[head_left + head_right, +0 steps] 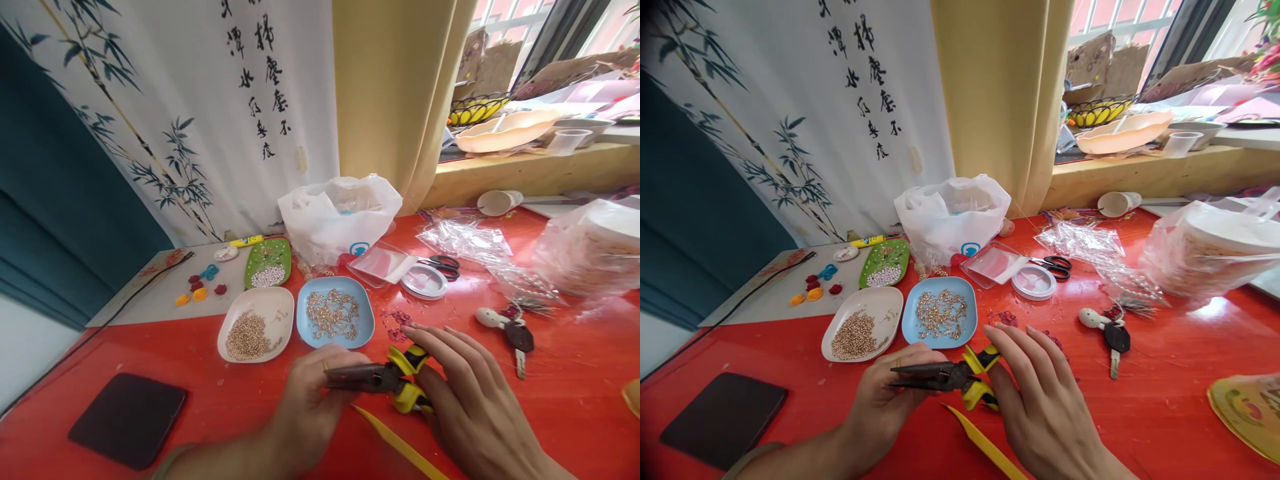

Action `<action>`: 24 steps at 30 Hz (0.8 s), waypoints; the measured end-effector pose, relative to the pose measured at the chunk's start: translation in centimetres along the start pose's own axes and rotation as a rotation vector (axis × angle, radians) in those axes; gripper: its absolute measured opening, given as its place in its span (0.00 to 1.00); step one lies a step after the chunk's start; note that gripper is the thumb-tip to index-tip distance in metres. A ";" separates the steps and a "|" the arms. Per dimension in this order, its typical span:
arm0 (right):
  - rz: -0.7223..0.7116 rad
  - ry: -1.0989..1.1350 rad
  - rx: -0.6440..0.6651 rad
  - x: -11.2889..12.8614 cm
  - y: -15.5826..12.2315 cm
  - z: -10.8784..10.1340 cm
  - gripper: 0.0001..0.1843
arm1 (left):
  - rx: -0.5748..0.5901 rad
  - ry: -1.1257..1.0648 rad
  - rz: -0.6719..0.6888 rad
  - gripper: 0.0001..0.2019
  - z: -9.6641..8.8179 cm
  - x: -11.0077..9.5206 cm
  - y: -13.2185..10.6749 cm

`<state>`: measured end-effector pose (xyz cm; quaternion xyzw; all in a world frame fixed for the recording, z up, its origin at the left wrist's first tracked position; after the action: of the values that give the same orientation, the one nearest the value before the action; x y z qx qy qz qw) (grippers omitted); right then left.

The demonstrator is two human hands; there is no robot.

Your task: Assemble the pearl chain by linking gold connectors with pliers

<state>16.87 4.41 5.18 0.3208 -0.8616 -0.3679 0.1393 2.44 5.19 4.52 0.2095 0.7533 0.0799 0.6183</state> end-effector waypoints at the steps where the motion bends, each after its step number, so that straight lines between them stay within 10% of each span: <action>1: 0.000 0.000 0.005 0.0 0.0 0.1 0.08 | 0.009 -0.023 -0.022 0.09 0.0 0.0 0.0; 24: 0.006 -0.072 0.123 -0.7 -0.2 0.9 0.13 | -0.019 -0.407 -0.351 0.08 1.0 2.9 -0.5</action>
<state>17.03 5.24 4.42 0.3126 -0.8880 -0.3252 0.0894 2.85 5.79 1.46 0.0818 0.6376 -0.0650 0.7632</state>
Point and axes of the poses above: each hand's wrist, its own y-axis towards the middle knuckle, its own z-axis out of the palm, x = y × z, the point moved 6 cm from there along y, towards the middle knuckle, and after that the axes turned 9 degrees about z, right-handed, at the moved point
